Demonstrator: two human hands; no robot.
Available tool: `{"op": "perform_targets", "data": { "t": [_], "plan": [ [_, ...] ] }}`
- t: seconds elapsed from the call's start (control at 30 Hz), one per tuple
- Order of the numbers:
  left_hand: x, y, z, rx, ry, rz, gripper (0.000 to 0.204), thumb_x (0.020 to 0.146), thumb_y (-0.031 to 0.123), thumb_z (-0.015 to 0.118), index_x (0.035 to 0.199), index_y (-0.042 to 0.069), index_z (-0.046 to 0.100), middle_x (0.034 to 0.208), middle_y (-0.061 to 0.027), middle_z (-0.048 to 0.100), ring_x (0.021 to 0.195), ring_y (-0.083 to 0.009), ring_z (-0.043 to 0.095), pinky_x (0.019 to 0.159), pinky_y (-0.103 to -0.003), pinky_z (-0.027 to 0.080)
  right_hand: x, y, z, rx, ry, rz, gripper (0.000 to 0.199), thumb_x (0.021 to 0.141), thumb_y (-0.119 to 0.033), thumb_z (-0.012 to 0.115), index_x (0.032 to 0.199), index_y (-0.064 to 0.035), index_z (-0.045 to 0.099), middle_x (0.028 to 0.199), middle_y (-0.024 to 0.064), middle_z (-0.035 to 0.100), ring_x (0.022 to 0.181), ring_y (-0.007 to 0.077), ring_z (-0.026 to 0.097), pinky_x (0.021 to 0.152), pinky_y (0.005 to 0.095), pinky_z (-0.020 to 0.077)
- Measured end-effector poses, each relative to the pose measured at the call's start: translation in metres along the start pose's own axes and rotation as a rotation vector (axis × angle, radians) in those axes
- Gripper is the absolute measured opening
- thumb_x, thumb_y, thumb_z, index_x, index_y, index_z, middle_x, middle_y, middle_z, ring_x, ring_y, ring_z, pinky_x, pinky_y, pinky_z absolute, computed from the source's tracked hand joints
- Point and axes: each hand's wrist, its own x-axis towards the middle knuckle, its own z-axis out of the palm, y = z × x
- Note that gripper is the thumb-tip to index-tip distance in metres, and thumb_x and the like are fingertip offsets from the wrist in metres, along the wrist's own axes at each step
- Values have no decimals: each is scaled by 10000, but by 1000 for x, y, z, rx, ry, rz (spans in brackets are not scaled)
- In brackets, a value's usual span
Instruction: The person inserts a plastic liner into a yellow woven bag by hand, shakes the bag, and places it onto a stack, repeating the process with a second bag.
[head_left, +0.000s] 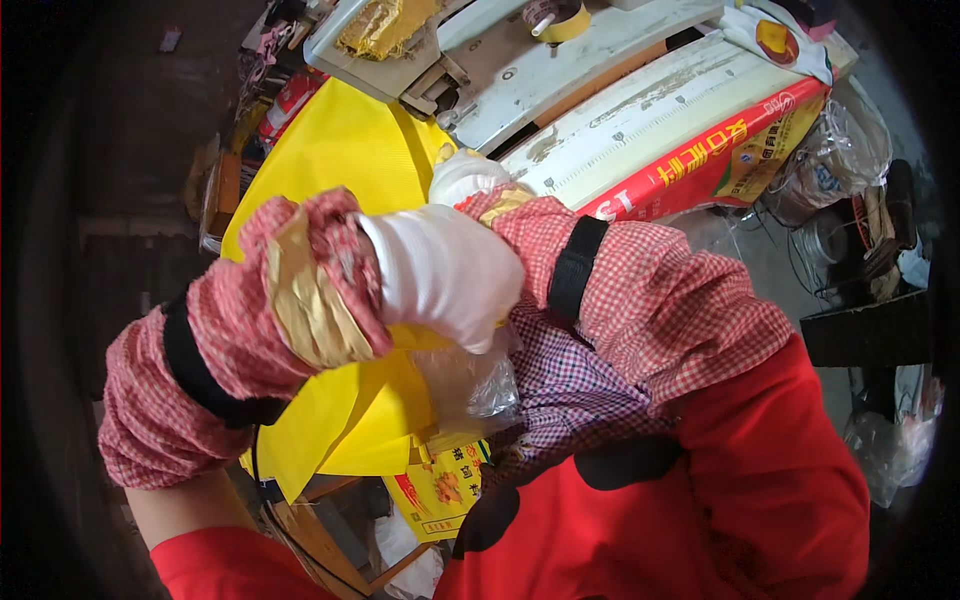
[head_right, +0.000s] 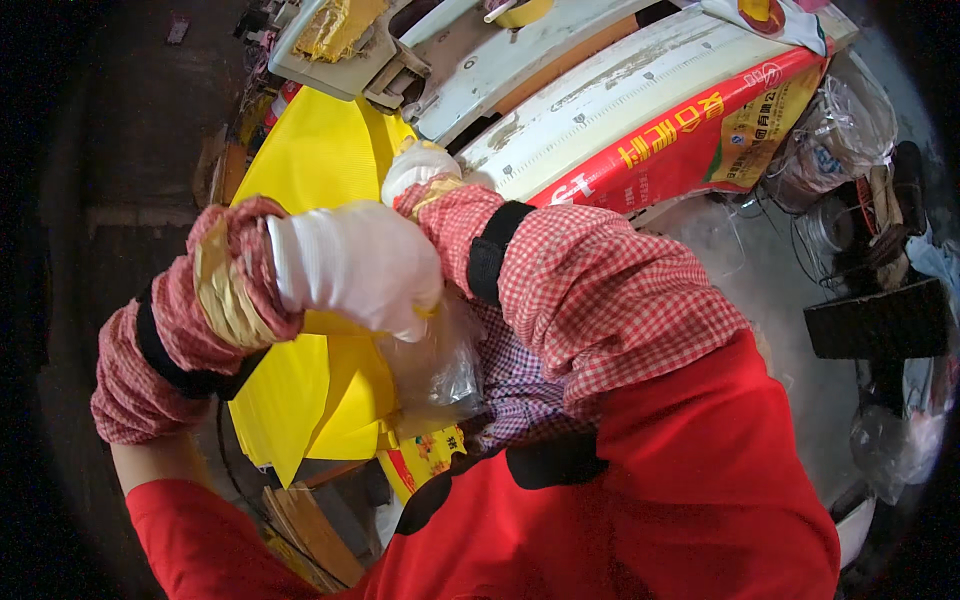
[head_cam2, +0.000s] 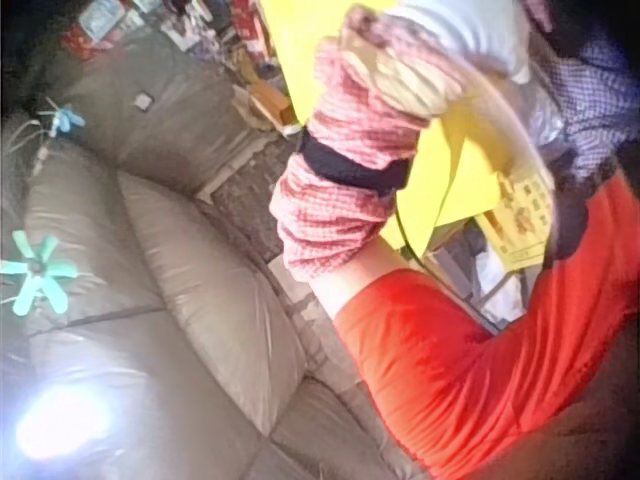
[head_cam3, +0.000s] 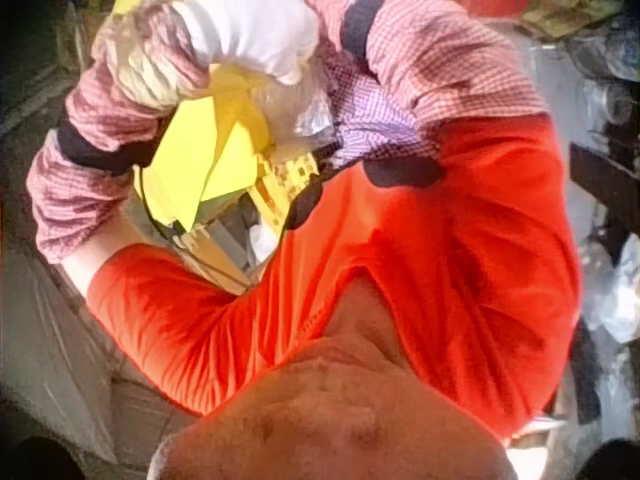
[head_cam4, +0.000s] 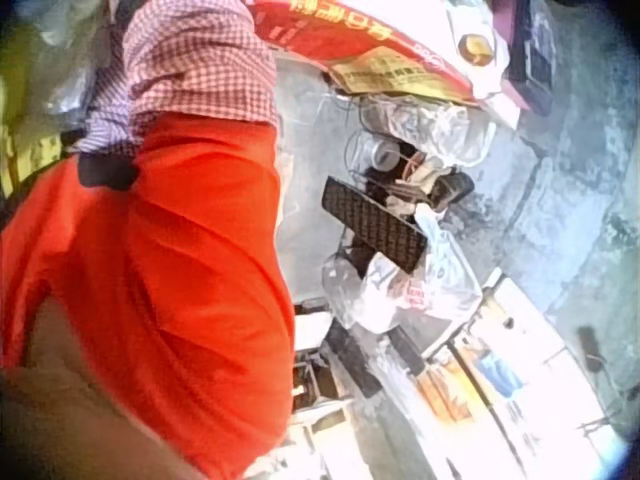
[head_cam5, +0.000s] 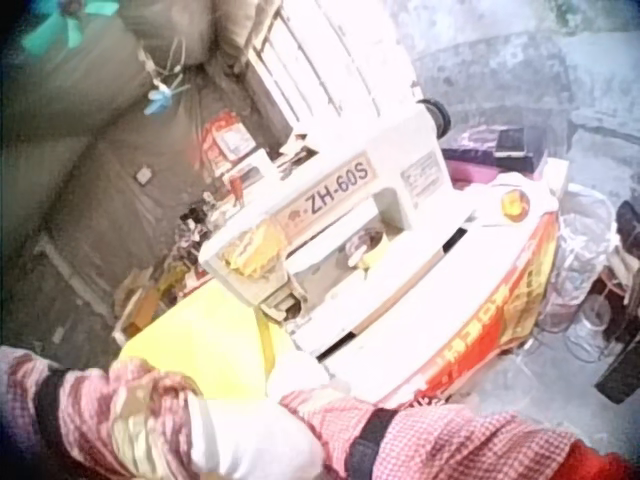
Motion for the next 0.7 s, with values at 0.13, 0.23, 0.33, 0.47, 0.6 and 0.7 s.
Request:
{"op": "perform_targets", "data": {
  "t": [0.13, 0.23, 0.33, 0.47, 0.6, 0.7],
  "plan": [
    [-30, -4, -20, 27, -203, -104, 231, 651, 320, 648, 710, 97, 662, 671, -94, 620, 658, -300, 605, 605, -392, 480, -5, 3, -3, -27, 16, -72, 265, 789, -99, 487, 992, 50, 567, 796, 122, 617, 652, 241, 596, 579, 354, 492],
    [-45, 13, -20, 12, -600, -285, 160, 645, 263, 660, 686, 108, 666, 634, -87, 614, 645, -293, 608, 603, -371, 480, -10, 9, -10, 123, 146, -114, 263, 773, -118, 521, 958, 56, 589, 746, 114, 622, 652, 231, 600, 568, 358, 494],
    [-43, 31, 0, -99, -351, -47, 91, 619, 203, 629, 607, 113, 639, 582, -84, 587, 591, -276, 596, 581, -370, 468, -1, 20, -18, 15, -82, -334, 256, 746, -155, 545, 937, -19, 646, 821, 151, 660, 756, 265, 646, 629, 352, 513],
    [-26, 44, 32, -156, 165, 217, 88, 598, 171, 589, 547, 100, 592, 550, -88, 560, 536, -279, 571, 533, -377, 459, 22, 44, -21, 215, -294, -191, 299, 716, -142, 564, 966, 10, 625, 880, 191, 647, 797, 325, 639, 673, 377, 511],
    [-3, 50, 33, -233, 309, 291, 99, 622, 165, 573, 576, 79, 583, 551, -94, 554, 543, -278, 575, 510, -372, 465, 22, 51, -22, 175, -390, -306, 281, 690, -116, 564, 924, 25, 631, 869, 205, 637, 792, 338, 636, 664, 394, 507],
    [8, 49, 13, -277, 331, 388, 106, 637, 182, 580, 606, 82, 594, 551, -104, 550, 550, -288, 579, 515, -374, 469, 0, 33, -23, 91, -424, -247, 373, 751, -83, 513, 1109, 17, 525, 870, 175, 635, 791, 328, 636, 663, 408, 509]
  ]
}}
